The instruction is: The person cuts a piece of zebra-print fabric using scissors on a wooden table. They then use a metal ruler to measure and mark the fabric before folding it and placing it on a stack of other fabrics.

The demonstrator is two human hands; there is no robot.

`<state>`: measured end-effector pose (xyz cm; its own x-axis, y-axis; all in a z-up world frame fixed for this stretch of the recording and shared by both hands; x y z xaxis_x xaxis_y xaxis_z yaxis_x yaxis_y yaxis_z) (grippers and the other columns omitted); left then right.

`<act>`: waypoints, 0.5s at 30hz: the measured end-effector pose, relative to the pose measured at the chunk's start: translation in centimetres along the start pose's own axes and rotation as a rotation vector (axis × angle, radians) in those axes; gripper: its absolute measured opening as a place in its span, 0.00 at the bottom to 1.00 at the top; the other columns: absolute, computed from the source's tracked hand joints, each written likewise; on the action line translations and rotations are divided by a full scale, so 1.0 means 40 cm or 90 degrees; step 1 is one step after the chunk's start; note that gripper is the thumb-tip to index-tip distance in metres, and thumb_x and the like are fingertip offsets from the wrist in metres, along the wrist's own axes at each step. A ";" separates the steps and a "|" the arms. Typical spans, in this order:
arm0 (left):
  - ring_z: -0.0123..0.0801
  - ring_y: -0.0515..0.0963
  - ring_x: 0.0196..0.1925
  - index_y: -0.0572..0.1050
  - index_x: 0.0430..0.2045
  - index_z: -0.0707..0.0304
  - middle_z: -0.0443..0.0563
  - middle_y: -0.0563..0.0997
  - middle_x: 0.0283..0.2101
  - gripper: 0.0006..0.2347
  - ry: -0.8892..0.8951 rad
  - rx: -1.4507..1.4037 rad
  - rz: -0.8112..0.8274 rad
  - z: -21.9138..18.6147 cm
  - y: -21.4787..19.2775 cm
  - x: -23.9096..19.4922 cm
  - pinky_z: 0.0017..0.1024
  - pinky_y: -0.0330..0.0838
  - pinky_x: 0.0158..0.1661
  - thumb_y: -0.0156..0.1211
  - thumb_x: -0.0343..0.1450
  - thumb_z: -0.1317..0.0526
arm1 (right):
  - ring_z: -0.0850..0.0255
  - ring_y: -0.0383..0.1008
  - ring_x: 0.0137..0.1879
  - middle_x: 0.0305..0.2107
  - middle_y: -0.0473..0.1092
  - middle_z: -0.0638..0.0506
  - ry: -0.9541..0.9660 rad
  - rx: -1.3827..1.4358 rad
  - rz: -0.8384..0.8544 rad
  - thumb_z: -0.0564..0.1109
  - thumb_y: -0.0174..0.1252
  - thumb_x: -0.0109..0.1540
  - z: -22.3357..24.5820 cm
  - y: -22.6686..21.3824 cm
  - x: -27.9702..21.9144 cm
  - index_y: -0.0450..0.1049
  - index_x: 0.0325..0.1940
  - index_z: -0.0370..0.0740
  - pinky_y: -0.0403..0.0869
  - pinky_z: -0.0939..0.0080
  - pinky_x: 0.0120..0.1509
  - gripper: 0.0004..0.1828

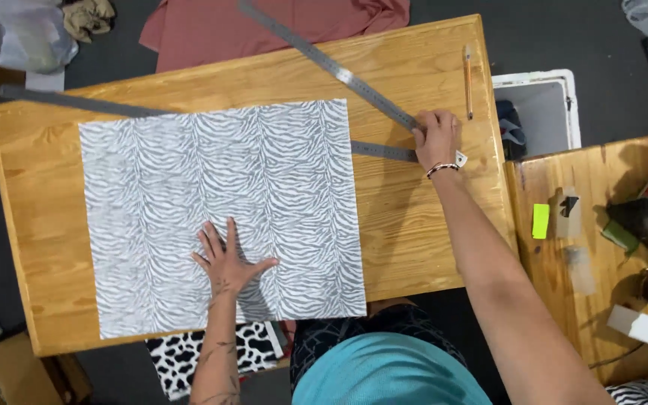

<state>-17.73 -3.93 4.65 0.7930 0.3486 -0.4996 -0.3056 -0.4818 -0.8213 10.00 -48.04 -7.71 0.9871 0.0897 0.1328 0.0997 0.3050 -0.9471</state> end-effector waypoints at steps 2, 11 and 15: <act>0.54 0.29 0.78 0.40 0.74 0.34 0.57 0.32 0.78 0.60 0.031 0.005 -0.055 0.012 0.016 0.006 0.68 0.29 0.68 0.68 0.47 0.27 | 0.51 0.66 0.59 0.46 0.64 0.48 -0.069 -0.015 -0.011 0.52 0.68 0.61 0.066 -0.019 -0.006 0.72 0.53 0.46 0.64 0.51 0.69 0.20; 0.53 0.26 0.78 0.39 0.74 0.25 0.51 0.27 0.78 0.60 -0.092 -0.002 -0.020 0.031 -0.032 -0.017 0.64 0.28 0.69 0.69 0.45 0.28 | 0.49 0.71 0.62 0.54 0.66 0.47 -0.055 0.004 0.408 0.51 0.67 0.60 0.239 -0.067 -0.003 0.60 0.56 0.53 0.70 0.50 0.66 0.27; 0.52 0.24 0.77 0.38 0.73 0.22 0.52 0.27 0.77 0.60 -0.137 -0.005 -0.024 0.064 -0.032 -0.018 0.66 0.29 0.69 0.71 0.45 0.29 | 0.47 0.69 0.63 0.54 0.66 0.45 -0.027 0.056 0.440 0.50 0.64 0.62 0.247 -0.071 -0.016 0.57 0.55 0.52 0.69 0.45 0.65 0.25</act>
<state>-19.24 -1.50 5.36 0.6724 0.5296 -0.5171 -0.2741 -0.4708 -0.8386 7.86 -39.60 -2.23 0.8145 0.3271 -0.4792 -0.5621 0.2398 -0.7916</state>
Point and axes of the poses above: each hand's wrist, its own x-axis towards the middle knuckle, its own y-axis out of the palm, z = x × y, the point moved 1 cm from there along x, towards the middle knuckle
